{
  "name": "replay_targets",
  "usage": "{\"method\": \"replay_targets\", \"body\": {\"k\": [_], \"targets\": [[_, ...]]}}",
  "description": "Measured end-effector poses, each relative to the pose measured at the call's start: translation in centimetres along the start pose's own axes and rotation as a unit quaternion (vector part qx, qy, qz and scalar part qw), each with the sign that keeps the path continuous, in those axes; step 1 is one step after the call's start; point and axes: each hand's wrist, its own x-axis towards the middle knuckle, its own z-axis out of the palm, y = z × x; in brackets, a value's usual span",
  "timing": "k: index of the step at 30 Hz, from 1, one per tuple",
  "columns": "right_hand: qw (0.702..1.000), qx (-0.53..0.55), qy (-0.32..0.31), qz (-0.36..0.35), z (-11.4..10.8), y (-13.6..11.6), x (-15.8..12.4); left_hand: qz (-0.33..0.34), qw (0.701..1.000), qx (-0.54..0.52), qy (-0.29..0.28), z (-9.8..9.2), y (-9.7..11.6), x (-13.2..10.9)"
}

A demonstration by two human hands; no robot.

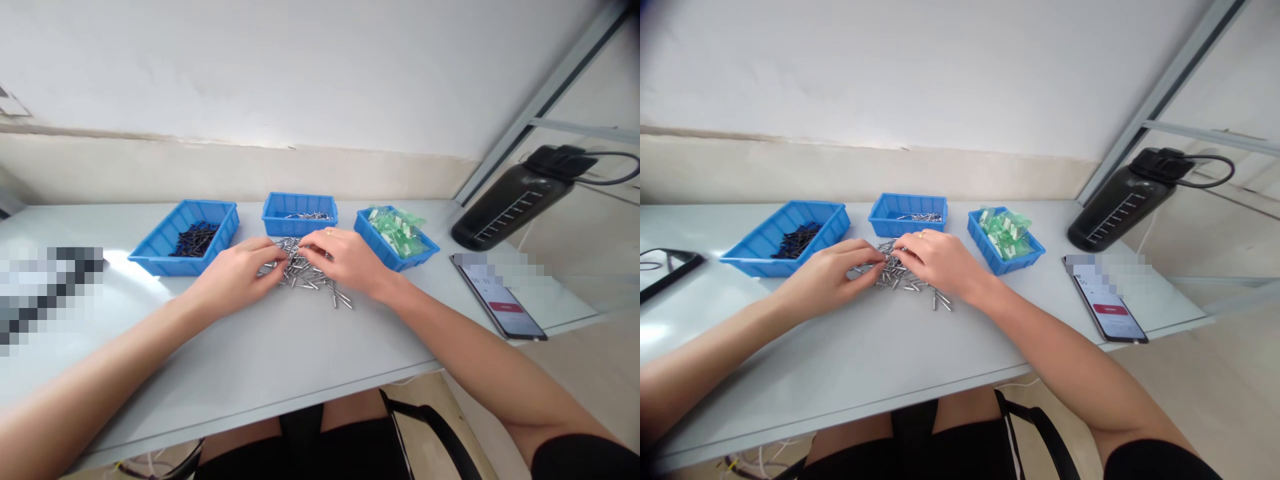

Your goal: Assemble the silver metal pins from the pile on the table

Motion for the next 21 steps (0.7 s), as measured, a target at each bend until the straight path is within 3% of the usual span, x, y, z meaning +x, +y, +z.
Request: {"method": "replay_targets", "body": {"k": [5,10,17,21], "targets": [[0.999,0.009,-0.020,-0.026,0.1,-0.5,0.0,-0.001,0.999,-0.005,0.042,-0.2,0.3,0.0],[0.999,0.021,-0.023,-0.028,0.1,-0.7,-0.1,0.034,0.998,-0.036,0.027,-0.2,0.4,0.0],[0.998,0.062,-0.019,-0.004,-0.3,-1.1,-0.1,-0.024,0.997,-0.061,0.040,-0.6,0.9,0.2],[0.998,0.056,-0.011,-0.024,-0.4,-1.1,-0.1,-0.059,0.990,-0.111,0.062,-1.1,1.6,0.1]]}}
